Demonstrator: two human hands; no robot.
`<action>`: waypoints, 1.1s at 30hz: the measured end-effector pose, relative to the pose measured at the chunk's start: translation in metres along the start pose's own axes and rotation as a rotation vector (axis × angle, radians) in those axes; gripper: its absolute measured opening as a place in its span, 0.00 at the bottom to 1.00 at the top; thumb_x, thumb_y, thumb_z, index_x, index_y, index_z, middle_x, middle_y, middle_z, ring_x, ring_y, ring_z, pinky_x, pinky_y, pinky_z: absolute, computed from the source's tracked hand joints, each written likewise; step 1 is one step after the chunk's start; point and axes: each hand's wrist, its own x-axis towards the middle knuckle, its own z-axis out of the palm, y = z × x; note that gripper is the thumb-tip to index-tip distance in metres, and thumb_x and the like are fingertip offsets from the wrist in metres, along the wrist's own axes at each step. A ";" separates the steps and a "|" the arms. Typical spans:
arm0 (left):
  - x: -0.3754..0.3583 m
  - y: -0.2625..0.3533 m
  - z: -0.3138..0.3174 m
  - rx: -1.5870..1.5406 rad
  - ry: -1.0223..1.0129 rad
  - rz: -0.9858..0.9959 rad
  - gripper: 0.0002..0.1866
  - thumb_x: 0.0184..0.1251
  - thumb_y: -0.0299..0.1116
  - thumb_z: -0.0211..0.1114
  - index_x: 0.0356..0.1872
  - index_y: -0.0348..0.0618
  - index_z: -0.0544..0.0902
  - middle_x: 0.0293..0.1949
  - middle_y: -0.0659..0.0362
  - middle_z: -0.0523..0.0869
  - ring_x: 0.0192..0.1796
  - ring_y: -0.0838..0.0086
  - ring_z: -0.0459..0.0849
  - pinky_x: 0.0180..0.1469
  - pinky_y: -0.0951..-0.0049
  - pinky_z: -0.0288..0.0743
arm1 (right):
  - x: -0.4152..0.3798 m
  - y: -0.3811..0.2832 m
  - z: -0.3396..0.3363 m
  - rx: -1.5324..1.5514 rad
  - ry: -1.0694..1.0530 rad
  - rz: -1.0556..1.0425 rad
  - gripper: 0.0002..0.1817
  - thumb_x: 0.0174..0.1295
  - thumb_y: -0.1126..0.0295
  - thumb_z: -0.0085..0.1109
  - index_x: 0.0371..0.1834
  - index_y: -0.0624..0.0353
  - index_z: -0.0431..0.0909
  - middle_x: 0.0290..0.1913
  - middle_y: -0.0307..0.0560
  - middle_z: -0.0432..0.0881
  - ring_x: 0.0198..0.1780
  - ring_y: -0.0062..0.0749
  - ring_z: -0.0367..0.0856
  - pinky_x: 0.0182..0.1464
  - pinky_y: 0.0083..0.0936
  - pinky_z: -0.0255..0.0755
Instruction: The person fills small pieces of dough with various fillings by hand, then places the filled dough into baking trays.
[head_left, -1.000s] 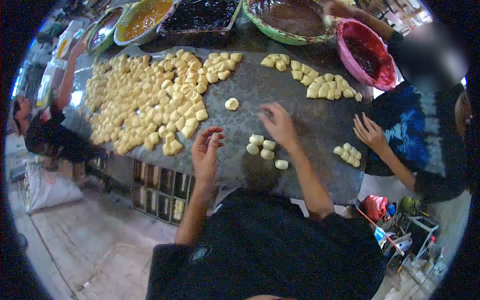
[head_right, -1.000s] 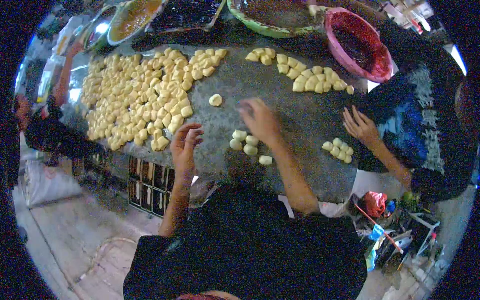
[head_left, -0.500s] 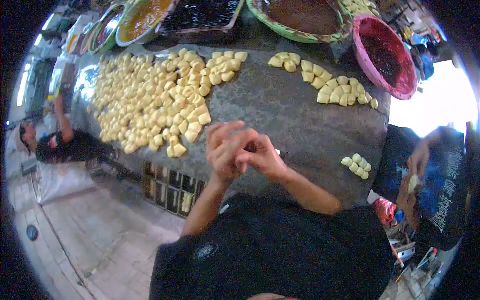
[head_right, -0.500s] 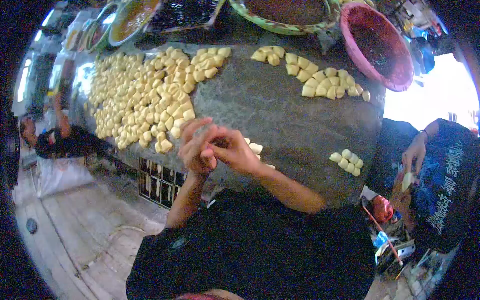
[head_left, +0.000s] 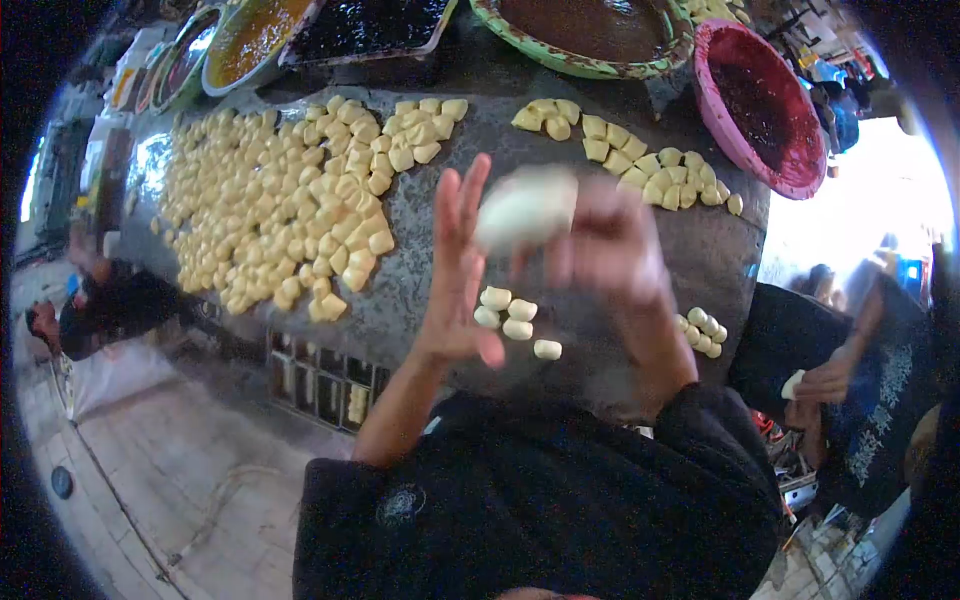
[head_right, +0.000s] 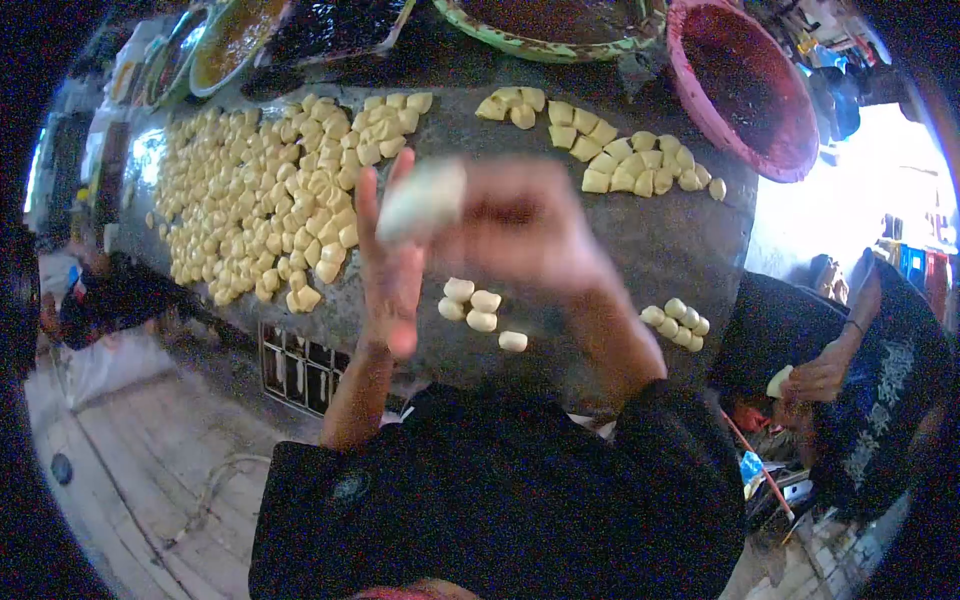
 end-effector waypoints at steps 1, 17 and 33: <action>-0.007 0.002 -0.008 0.039 0.022 -0.106 0.76 0.32 0.75 0.74 0.79 0.50 0.40 0.79 0.45 0.46 0.76 0.52 0.58 0.71 0.48 0.59 | 0.034 -0.012 -0.026 -0.374 0.087 -0.059 0.16 0.58 0.67 0.69 0.45 0.66 0.84 0.43 0.46 0.87 0.41 0.27 0.84 0.43 0.24 0.78; -0.129 0.046 -0.068 0.213 0.357 -0.216 0.36 0.67 0.58 0.64 0.62 0.35 0.74 0.59 0.50 0.80 0.59 0.64 0.79 0.61 0.64 0.71 | 0.245 0.021 -0.189 -1.544 -0.223 0.441 0.20 0.55 0.75 0.54 0.53 0.58 0.84 0.28 0.43 0.84 0.25 0.29 0.78 0.29 0.32 0.75; -0.332 0.113 -0.095 -0.332 0.777 -0.169 0.13 0.76 0.31 0.56 0.54 0.35 0.78 0.49 0.56 0.85 0.50 0.71 0.84 0.57 0.68 0.77 | -0.107 0.122 0.255 0.312 -0.442 0.757 0.22 0.62 0.72 0.62 0.59 0.64 0.72 0.49 0.48 0.84 0.49 0.29 0.83 0.46 0.29 0.82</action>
